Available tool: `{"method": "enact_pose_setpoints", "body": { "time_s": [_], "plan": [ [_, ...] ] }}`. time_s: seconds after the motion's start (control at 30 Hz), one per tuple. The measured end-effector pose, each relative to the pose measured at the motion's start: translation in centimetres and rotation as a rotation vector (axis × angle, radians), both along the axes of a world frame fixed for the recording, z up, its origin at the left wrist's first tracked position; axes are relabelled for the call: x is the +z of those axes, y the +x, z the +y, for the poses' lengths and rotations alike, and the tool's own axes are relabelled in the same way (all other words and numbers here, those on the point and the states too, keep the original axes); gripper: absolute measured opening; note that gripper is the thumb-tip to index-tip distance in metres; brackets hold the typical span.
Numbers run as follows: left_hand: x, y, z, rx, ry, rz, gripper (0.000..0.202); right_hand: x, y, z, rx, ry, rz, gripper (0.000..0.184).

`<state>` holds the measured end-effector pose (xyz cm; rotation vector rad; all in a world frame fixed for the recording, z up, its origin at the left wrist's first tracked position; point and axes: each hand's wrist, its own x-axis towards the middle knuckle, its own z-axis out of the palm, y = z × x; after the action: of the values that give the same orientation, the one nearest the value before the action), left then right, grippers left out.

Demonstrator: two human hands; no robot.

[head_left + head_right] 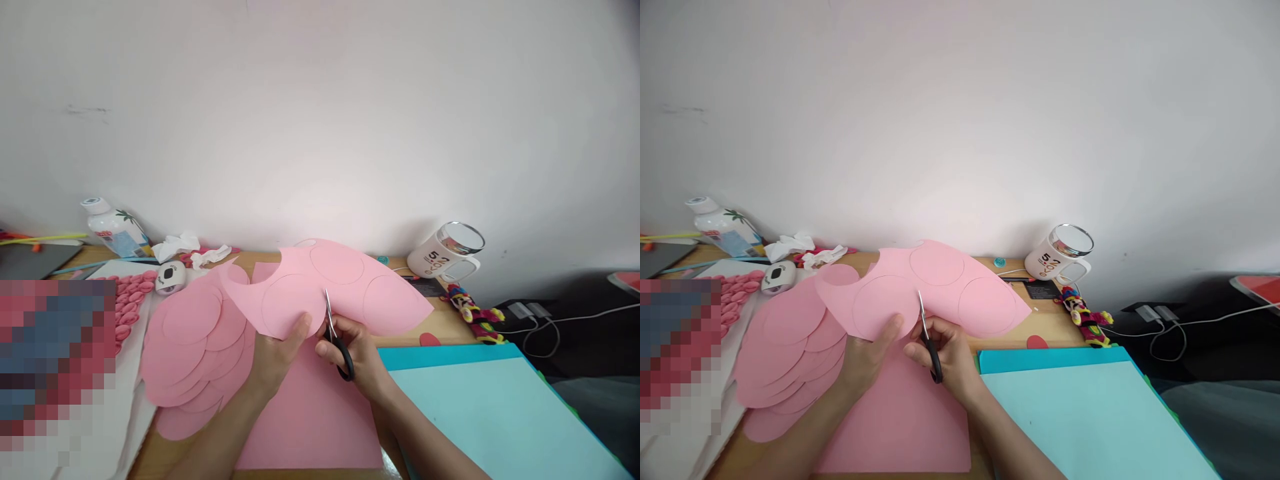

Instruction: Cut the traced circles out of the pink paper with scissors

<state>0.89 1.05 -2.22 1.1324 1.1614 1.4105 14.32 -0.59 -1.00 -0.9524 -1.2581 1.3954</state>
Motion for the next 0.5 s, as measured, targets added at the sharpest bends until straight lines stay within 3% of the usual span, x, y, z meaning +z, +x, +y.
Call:
{"method": "enact_pose_setpoints", "body": {
  "time_s": [0.5],
  "plan": [
    [-0.23, -0.05, 0.09, -0.004, 0.048, -0.014, 0.051, -0.58, 0.15, 0.04, -0.003, -0.027, -0.021, 0.028]
  ]
}}
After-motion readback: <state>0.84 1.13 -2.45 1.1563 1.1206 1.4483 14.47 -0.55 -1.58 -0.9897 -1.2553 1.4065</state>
